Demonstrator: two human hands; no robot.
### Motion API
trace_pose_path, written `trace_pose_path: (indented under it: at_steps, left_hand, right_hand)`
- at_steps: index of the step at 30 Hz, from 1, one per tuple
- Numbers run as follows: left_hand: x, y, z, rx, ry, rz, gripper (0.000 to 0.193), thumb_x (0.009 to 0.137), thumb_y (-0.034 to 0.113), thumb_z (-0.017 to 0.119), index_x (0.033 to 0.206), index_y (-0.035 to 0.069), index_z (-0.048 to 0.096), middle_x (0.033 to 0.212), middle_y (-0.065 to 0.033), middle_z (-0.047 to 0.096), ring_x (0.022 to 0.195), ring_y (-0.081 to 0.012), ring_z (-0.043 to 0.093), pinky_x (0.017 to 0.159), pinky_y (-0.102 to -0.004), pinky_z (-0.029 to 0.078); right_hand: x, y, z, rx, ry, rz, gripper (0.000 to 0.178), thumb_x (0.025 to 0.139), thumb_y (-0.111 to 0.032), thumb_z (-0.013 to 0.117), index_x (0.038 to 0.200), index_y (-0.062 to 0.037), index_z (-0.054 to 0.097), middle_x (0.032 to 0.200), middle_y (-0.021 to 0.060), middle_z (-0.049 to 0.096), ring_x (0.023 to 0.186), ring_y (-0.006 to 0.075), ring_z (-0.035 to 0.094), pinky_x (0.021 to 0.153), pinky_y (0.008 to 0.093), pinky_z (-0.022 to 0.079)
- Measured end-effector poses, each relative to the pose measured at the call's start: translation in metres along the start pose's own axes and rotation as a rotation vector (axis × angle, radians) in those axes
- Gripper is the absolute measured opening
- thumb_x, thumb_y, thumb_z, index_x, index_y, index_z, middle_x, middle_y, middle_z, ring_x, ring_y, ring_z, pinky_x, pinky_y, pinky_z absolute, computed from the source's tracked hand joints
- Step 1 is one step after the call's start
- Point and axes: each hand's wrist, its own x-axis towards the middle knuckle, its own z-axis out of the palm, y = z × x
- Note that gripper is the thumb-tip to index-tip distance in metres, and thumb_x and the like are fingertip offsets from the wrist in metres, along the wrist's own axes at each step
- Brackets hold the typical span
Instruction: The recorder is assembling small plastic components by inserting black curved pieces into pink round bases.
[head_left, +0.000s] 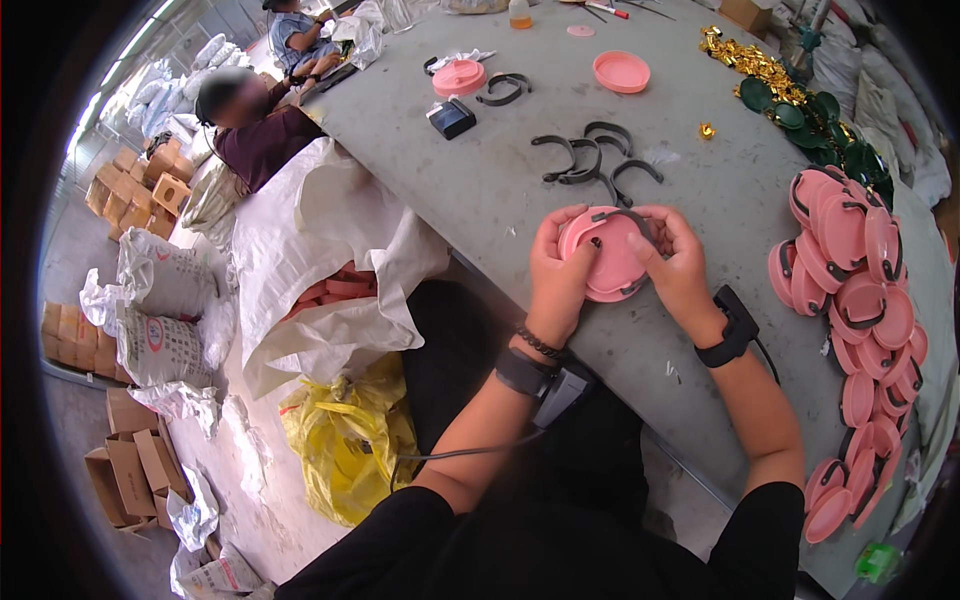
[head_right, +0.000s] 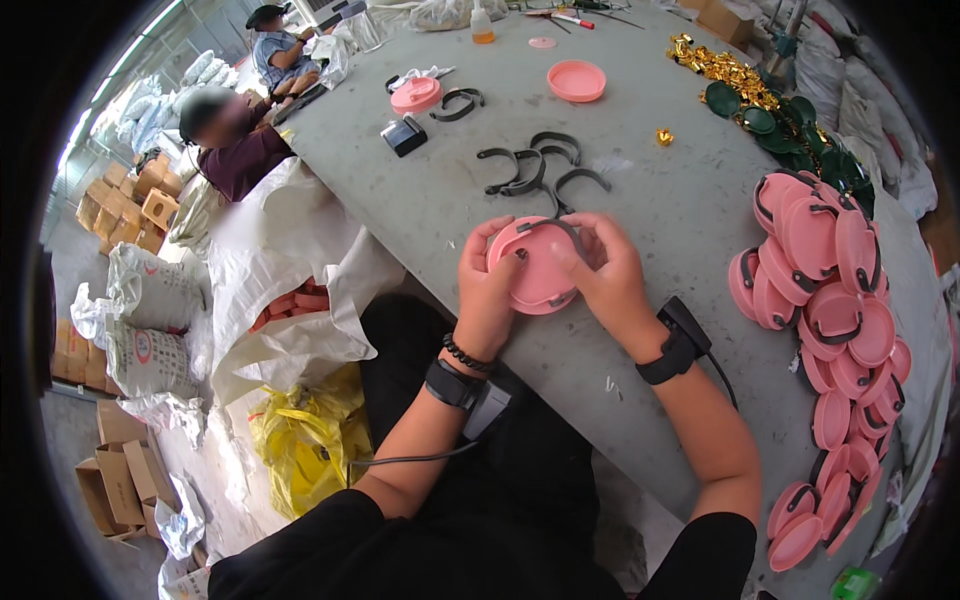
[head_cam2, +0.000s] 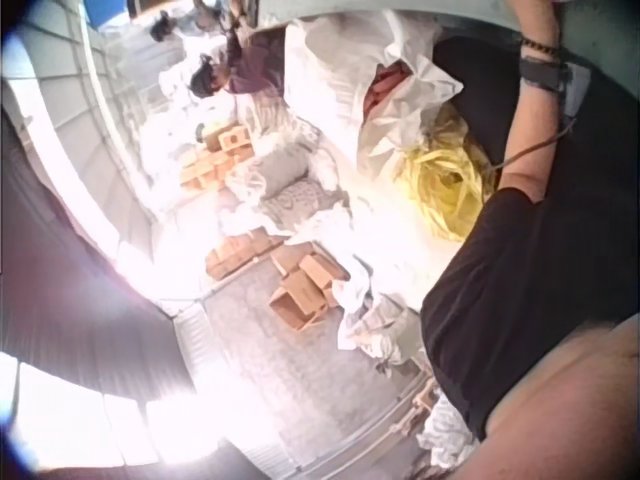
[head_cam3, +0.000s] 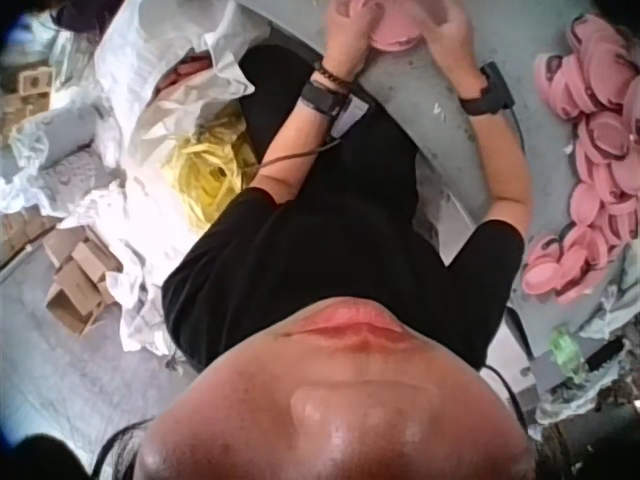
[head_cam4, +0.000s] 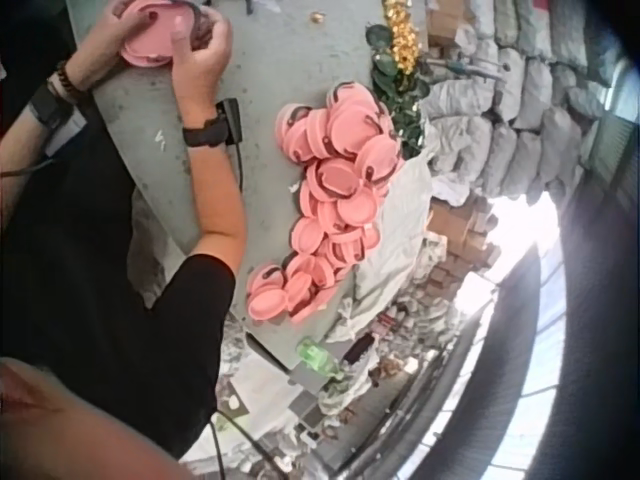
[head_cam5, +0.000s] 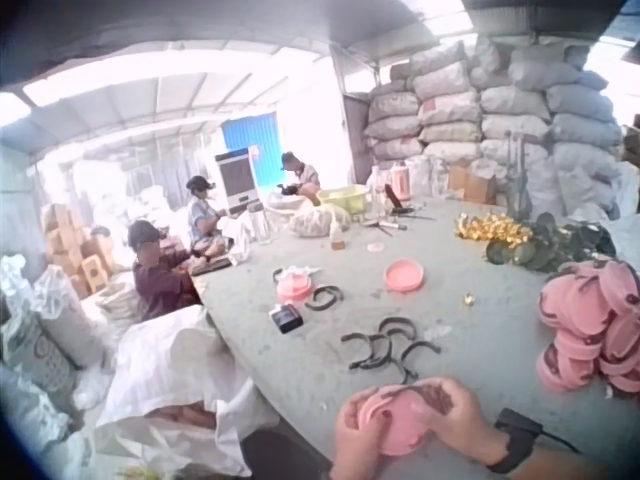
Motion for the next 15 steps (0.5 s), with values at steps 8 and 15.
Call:
trace_pose_path:
  at_steps: [8,15]
  left_hand:
    - [-0.003,-0.008,0.009,0.160,0.109,0.173,0.037,0.075,-0.002,0.054,0.112,-0.001,0.047,0.108,-0.0112,0.054,0.101,-0.0164,0.053,0.087,-0.0279,0.043]
    - [-0.005,-0.003,0.022,0.294,0.145,0.282,0.036,0.074,-0.003,0.052,0.110,-0.002,0.049,0.108,-0.0118,0.055,0.101,-0.0180,0.053,0.089,-0.0286,0.042]
  right_hand:
    - [0.006,0.004,-0.005,-0.166,0.019,0.034,0.025,0.080,-0.010,0.065,0.103,-0.0014,0.058,0.078,-0.0027,0.044,0.064,0.0046,0.039,0.055,0.0186,0.035]
    - [0.006,-0.015,-0.004,-0.561,0.065,-0.321,0.013,0.085,-0.003,0.053,0.096,0.0025,0.054,0.077,0.0167,0.059,0.066,0.0256,0.059,0.060,0.0342,0.045]
